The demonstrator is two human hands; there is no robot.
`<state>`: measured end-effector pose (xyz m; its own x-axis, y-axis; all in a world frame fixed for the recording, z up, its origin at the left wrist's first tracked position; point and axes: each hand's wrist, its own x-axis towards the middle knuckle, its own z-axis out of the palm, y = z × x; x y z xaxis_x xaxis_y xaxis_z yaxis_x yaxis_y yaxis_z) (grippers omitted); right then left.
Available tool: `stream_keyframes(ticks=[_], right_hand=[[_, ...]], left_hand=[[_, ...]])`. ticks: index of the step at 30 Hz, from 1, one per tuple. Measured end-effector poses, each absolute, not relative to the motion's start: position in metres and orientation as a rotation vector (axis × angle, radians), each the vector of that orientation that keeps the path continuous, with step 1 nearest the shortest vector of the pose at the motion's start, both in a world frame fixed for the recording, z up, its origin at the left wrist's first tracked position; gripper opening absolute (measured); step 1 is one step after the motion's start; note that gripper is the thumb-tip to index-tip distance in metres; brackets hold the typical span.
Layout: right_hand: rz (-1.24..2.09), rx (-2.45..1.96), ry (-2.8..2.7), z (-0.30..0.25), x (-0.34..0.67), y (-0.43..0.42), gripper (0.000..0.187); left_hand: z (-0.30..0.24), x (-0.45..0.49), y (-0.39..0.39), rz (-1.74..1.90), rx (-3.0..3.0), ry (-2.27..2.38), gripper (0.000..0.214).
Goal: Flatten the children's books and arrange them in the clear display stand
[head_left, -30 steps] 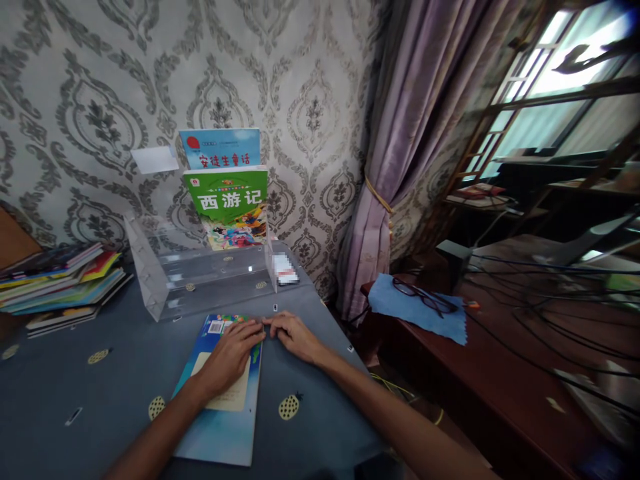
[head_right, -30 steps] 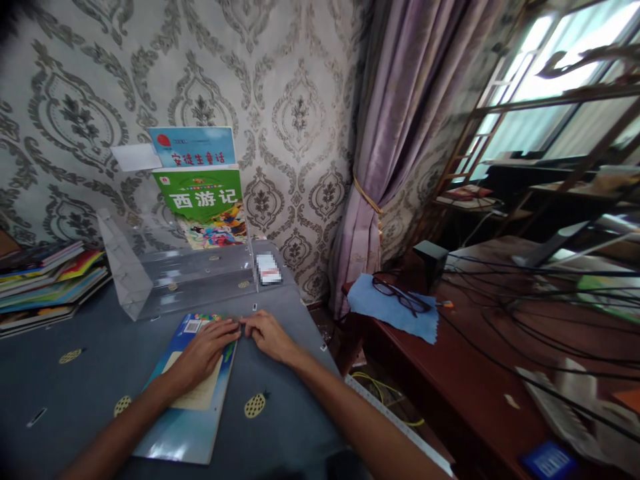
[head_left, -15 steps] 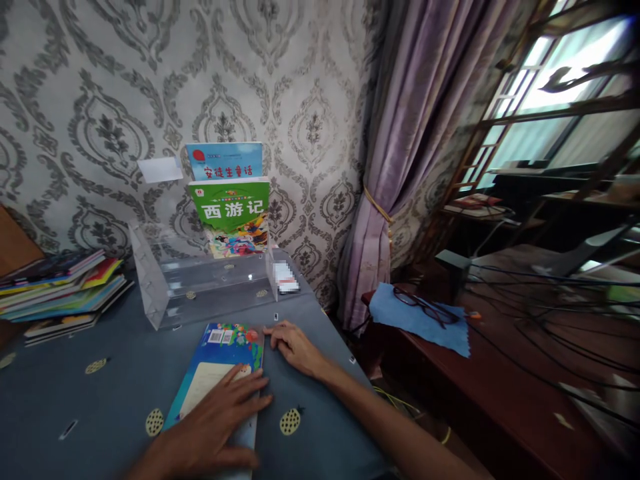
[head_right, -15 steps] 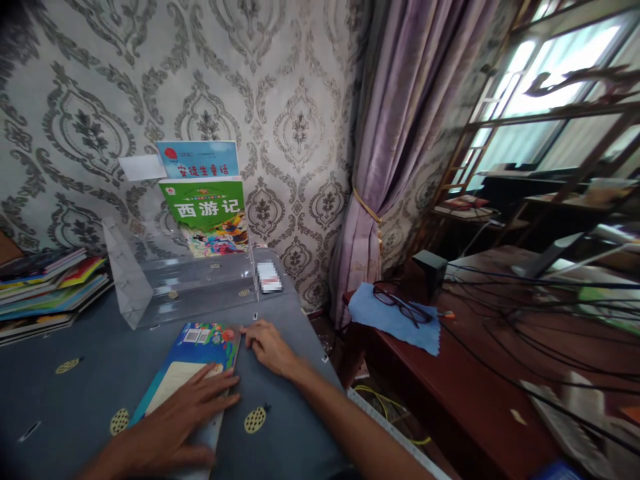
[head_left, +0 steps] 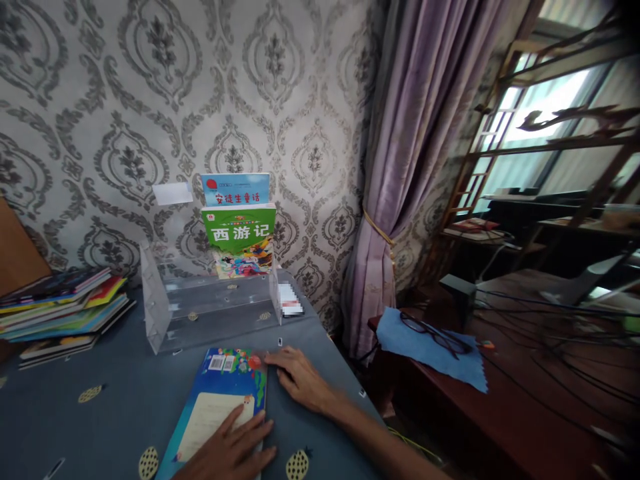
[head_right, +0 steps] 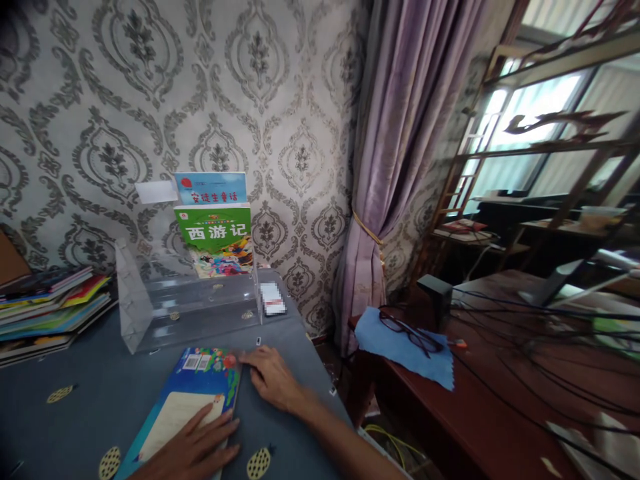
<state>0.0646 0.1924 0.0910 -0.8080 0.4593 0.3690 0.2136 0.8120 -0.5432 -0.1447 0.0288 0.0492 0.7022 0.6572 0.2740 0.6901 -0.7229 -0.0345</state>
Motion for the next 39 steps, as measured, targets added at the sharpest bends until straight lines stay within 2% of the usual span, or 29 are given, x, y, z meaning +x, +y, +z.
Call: stream_keyframes(ticks=[6, 12, 20, 24, 26, 39], right_hand=[[0.537, -0.579, -2.61, 0.106, 0.051, 0.192, 0.038], [0.413, -0.642, -2.649, 0.104, 0.032, 0.198, 0.035], [0.475, -0.649, -2.613, 0.096, 0.028, 0.2, 0.039], [0.503, -0.624, -2.6, 0.093, 0.029, 0.201, 0.039], [0.524, -0.633, -2.593, 0.092, 0.028, 0.203, 0.04], [0.691, -0.643, -2.507, 0.077, 0.031, 0.213, 0.065]], left_hand=[[0.039, -0.134, 0.039, -0.303, -2.781, -1.263, 0.063], [0.073, -0.112, 0.041, -0.343, -2.828, -1.562, 0.087], [0.102, -0.106, 0.038, -0.429, -2.84, -1.652, 0.077], [0.098, -0.119, 0.048, -0.571, -2.751, -1.72, 0.051], [0.094, -0.126, 0.059, -0.611, -2.649, -1.787, 0.045], [0.08, -0.151, 0.126, -0.564, -2.349, -1.881, 0.039]])
